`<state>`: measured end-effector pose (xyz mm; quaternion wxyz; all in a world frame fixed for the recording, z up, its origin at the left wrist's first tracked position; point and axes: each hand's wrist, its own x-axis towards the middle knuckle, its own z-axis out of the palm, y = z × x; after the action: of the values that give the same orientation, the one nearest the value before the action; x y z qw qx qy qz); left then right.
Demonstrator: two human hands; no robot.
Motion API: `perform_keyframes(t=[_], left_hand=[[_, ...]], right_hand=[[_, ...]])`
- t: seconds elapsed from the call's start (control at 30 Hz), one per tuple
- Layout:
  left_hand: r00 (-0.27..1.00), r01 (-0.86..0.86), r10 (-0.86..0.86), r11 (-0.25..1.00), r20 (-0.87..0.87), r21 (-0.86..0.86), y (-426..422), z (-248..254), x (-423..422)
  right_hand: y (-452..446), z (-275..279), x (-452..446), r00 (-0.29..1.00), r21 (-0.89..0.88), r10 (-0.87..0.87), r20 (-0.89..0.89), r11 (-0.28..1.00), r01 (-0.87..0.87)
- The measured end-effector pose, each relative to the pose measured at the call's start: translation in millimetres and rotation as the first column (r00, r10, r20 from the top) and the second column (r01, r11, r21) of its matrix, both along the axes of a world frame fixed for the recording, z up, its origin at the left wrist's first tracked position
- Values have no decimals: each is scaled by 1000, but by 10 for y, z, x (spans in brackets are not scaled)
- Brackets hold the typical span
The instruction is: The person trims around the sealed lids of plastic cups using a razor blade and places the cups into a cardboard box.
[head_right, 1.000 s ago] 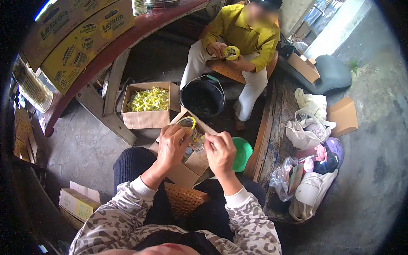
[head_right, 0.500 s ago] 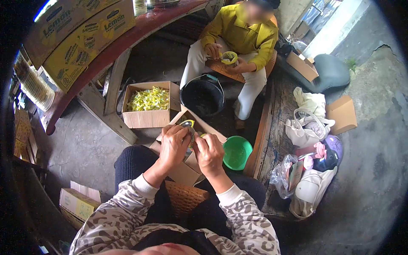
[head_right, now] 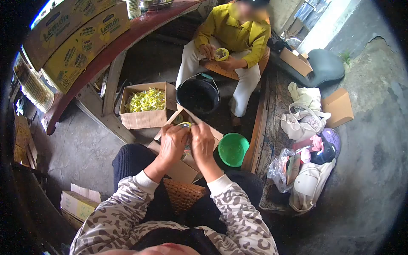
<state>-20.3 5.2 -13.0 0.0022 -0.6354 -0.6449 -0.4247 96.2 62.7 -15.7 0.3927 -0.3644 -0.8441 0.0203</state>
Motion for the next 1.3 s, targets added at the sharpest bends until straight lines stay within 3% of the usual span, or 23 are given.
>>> perform_keyframes(t=[0.13, 0.3, 0.5, 0.57, 0.63, 0.8, 0.83, 0.87, 1.03, 1.1, 1.2, 1.3], left_hand=[[1000, -15, 15, 999, -1, 39, 2, 27, 16], [999, -52, 52, 998, 3, -36, 10, 49, -57], [1000, -11, 11, 999, -3, -38, 22, 42, -19], [1000, 15, -15, 1000, 3, -22, 3, 38, 44], [999, 42, -44, 997, 26, 62, 9, 24, 70], [998, 12, -12, 1000, 66, 8, 27, 50, -22], [988, 2, -2, 1000, 157, -5, 29, 34, -24], [969, -5, 9, 1000, 246, -19, 32, 27, -22], [968, -54, 61, 998, 242, -34, 40, 54, -25], [968, -48, 61, 997, 242, -59, 44, 44, -32], [971, -58, 67, 997, 231, -45, 46, 23, -19], [974, -47, 61, 996, 216, -69, 34, 50, -3]], right_hand=[[185, -38, 95, 971, -220, -42, -237, 975, -11], [-13, 165, 180, 972, -205, 17, -234, 977, -67], [-50, 141, 132, 991, -21, 39, -125, 999, -42], [81, 15, 174, 998, -152, -10, -66, 988, 0], [192, -55, 155, 970, -257, -4, -243, 965, -60], [139, 26, 186, 936, -321, 4, -353, 939, -125], [103, 47, 191, 935, -332, 22, -354, 932, -147], [73, 65, 174, 927, -310, 50, -373, 934, -175], [32, 66, 163, 951, -260, 98, -293, 949, -178], [0, 135, 166, 981, -135, 43, -187, 988, -69], [-99, 271, 150, 979, 4, 128, -158, 992, -129], [-113, 185, 145, 991, 10, 101, -92, 995, -101]])
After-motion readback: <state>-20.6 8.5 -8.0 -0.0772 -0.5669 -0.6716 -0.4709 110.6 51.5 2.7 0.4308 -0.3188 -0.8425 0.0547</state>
